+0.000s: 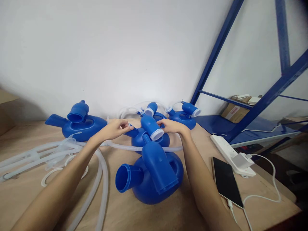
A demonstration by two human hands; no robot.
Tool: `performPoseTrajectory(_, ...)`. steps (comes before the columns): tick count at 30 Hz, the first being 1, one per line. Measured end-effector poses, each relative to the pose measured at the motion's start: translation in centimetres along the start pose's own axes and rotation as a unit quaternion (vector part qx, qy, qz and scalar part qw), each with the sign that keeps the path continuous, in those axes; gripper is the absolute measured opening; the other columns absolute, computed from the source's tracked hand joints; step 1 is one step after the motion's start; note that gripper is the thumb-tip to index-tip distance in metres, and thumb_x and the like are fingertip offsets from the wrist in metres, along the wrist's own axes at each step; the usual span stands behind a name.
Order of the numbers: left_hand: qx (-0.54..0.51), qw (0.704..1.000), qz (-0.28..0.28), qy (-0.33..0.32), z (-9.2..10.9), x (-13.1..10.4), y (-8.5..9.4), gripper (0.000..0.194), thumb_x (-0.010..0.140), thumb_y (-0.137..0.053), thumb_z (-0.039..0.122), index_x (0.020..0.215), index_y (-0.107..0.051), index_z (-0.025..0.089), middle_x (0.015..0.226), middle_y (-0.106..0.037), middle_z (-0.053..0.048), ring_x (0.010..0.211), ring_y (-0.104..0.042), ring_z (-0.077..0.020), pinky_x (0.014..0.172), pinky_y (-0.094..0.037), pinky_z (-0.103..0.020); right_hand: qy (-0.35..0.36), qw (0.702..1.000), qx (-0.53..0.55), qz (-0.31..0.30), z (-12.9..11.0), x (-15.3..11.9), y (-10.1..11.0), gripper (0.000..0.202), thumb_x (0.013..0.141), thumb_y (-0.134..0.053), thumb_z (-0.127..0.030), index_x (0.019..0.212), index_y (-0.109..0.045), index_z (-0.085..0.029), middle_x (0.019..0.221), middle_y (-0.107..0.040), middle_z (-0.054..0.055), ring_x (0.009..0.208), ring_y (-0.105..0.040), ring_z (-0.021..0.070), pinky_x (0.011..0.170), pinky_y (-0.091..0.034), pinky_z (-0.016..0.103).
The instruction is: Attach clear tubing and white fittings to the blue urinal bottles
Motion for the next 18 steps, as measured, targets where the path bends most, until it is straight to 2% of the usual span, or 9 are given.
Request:
performPoseTrajectory(6, -0.085, 0.995, -0.046, 0.009, -0.4, -0.2, 0.0, 0.051, 0.09, -0.055, 0.063, 0.064, -0.047, 0.02, 0.062, -0.043, 0.002, 0.06, -0.037, -0.0125, 0.057, -0.033, -0.027, 0.004, 1.0, 0.017, 0.004, 0.4, 0.3, -0.2, 0.024, 0.076, -0.071, -0.021, 0.098, -0.08, -0.02, 0.1, -0.081, 0.003, 0.096, -0.072, 0.0258, 0.084, -0.054, 0.032)
performPoseTrajectory(8, -0.129, 0.991, -0.03, 0.016, -0.4, -0.2, 0.4, 0.052, 0.091, -0.048, 0.065, 0.064, -0.044, 0.021, 0.062, -0.04, 0.002, 0.058, -0.034, -0.0126, 0.056, -0.032, -0.028, 0.011, 1.0, 0.021, 0.002, 0.4, 0.3, -0.2, 0.021, 0.076, -0.068, -0.019, 0.093, -0.079, -0.02, 0.1, -0.081, 0.003, 0.096, -0.072, 0.0256, 0.084, -0.053, 0.032)
performPoseTrajectory(10, -0.131, 0.991, -0.008, 0.024, -0.2, -0.4, 1.3, 0.052, 0.092, -0.043, 0.066, 0.064, -0.042, 0.022, 0.061, -0.037, 0.002, 0.057, -0.031, -0.0128, 0.056, -0.031, -0.028, 0.022, 1.0, 0.018, 0.004, 0.4, 0.3, -0.2, 0.016, 0.077, -0.066, -0.019, 0.088, -0.078, -0.019, 0.099, -0.081, 0.004, 0.094, -0.072, 0.025, 0.083, -0.053, 0.032)
performPoseTrajectory(13, 0.013, 0.999, 0.001, 0.034, 0.5, -1.6, 3.7, 0.052, 0.089, -0.051, 0.066, 0.062, -0.048, 0.021, 0.059, -0.04, 0.001, 0.056, -0.035, -0.0135, 0.056, -0.028, -0.03, 0.033, 0.999, 0.016, 0.004, 0.5, 0.4, -0.2, 0.016, 0.078, -0.068, -0.023, 0.089, -0.079, -0.018, 0.101, -0.08, 0.005, 0.094, -0.071, 0.0251, 0.083, -0.052, 0.033)
performPoseTrajectory(15, 0.136, 0.989, -0.006, 0.065, 0.1, -3.3, 5.8, 0.054, 0.086, -0.056, 0.067, 0.058, -0.05, 0.021, 0.056, -0.043, 0.0, 0.055, -0.037, -0.0143, 0.055, -0.028, -0.03, 0.038, 0.999, 0.022, 0.004, 0.5, 0.6, -0.4, 0.019, 0.079, -0.07, -0.024, 0.095, -0.08, -0.019, 0.104, -0.08, 0.005, 0.096, -0.071, 0.0255, 0.085, -0.053, 0.033)
performPoseTrajectory(18, 0.199, 0.964, -0.023, 0.173, -3.3, -7.1, 9.2, 0.059, 0.074, -0.068, 0.071, 0.049, -0.05, 0.021, 0.051, -0.044, 0.001, 0.049, -0.039, -0.0142, 0.05, -0.03, -0.031, 0.032, 0.999, 0.015, 0.009, 0.4, 1.1, -0.7, 0.021, 0.08, -0.072, -0.026, 0.099, -0.08, -0.019, 0.102, -0.08, 0.005, 0.097, -0.072, 0.0262, 0.086, -0.054, 0.034)
Point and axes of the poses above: each hand's wrist, its own x-axis towards the middle knuckle, its own y-axis out of the back of the hand, z = x × y, the point moved 4 cm from there along x, towards the middle knuckle
